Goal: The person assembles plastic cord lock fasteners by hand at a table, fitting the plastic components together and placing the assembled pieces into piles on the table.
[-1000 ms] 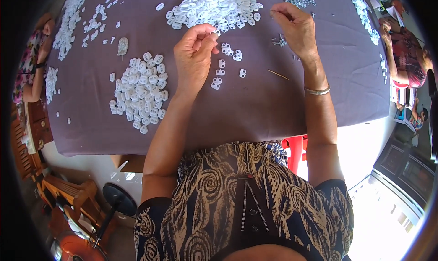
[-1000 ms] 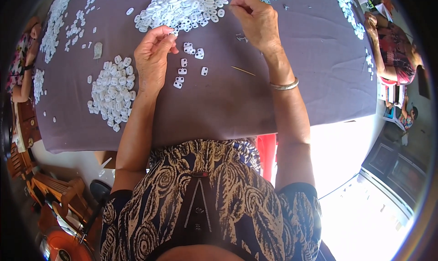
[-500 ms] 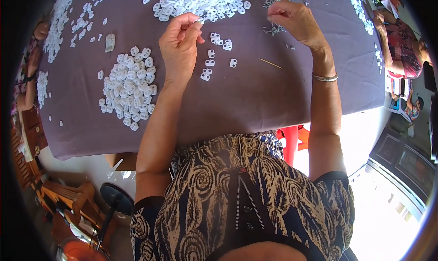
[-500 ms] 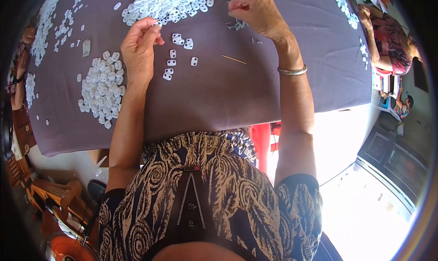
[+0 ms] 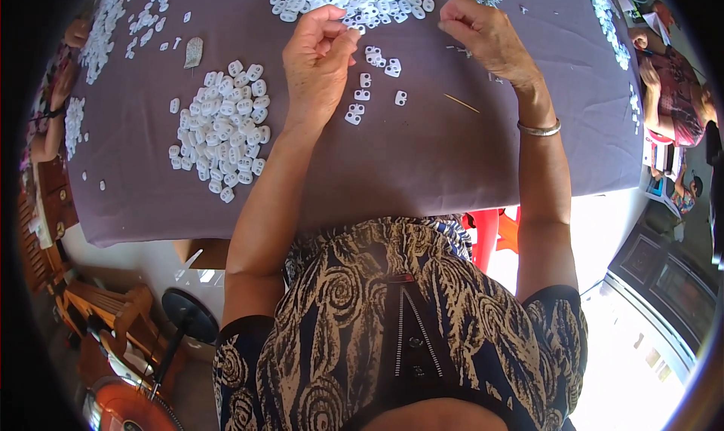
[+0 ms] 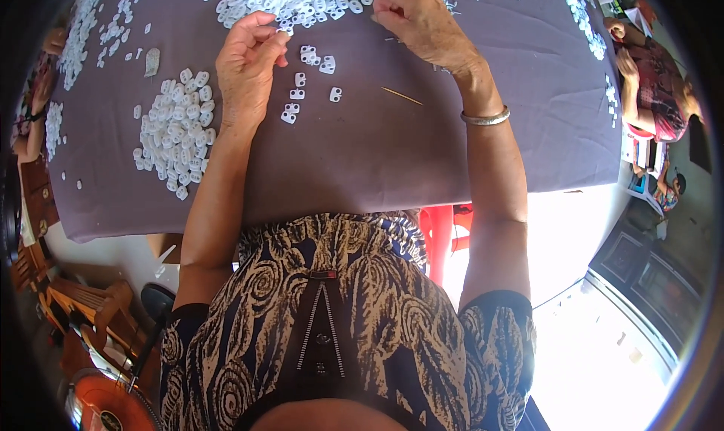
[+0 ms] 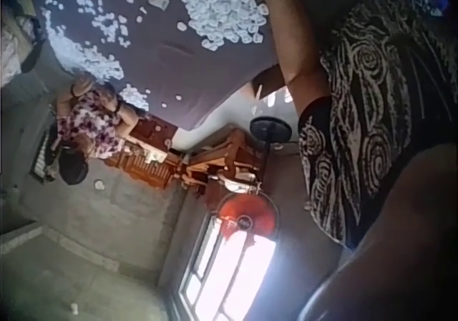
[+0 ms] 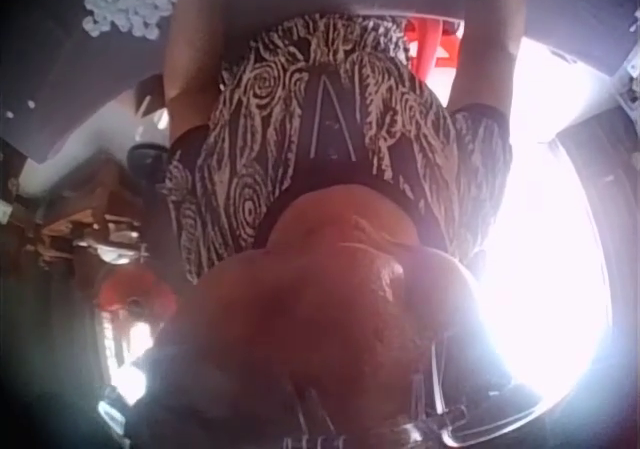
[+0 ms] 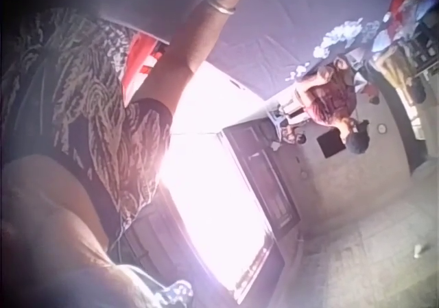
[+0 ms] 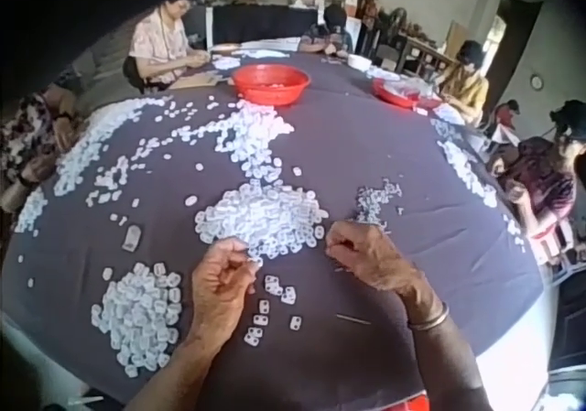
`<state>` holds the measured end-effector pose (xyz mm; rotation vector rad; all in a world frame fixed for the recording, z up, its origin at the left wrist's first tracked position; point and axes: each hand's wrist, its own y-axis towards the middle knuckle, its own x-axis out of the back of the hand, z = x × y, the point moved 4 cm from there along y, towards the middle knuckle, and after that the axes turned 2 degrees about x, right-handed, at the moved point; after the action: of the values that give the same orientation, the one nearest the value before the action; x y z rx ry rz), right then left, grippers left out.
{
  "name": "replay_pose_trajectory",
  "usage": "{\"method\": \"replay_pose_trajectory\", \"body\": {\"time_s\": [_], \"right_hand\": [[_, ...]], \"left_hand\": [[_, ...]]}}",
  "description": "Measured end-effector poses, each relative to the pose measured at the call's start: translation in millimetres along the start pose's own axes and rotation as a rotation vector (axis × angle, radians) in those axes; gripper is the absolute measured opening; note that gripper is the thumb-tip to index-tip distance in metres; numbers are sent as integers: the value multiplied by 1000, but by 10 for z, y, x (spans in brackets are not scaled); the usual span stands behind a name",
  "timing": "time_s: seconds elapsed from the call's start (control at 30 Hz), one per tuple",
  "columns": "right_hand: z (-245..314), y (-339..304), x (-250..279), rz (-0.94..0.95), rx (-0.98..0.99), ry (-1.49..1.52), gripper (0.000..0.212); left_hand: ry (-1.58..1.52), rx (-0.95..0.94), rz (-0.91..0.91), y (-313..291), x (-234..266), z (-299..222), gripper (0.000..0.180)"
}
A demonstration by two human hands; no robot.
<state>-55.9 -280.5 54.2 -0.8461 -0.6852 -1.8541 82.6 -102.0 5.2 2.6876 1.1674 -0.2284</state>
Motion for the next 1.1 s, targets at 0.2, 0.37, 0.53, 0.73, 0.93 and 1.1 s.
{"method": "replay_pose_trajectory", "body": {"time_s": [0.2,0.37,0.53,0.73,0.93,1.1], "right_hand": [[505,169,-216,-69,196,412,7],[346,206,-469,-19,2,571,15],[344,160,-551,-38,-30,681,17],[310,163,-590,-24,-45,735,20],[262,161,-605,-3,-79,677,21],[286,157,-640,12,-56,713,22]], "left_hand": [[-7,-5,59,-51,-73,-16,28],[-11,-9,101,-57,-104,-28,32],[23,-2,128,-80,-118,3,33],[74,-28,152,-85,-132,29,36],[109,-41,151,-87,-145,8,37],[114,-34,151,-86,-134,26,37]]}}
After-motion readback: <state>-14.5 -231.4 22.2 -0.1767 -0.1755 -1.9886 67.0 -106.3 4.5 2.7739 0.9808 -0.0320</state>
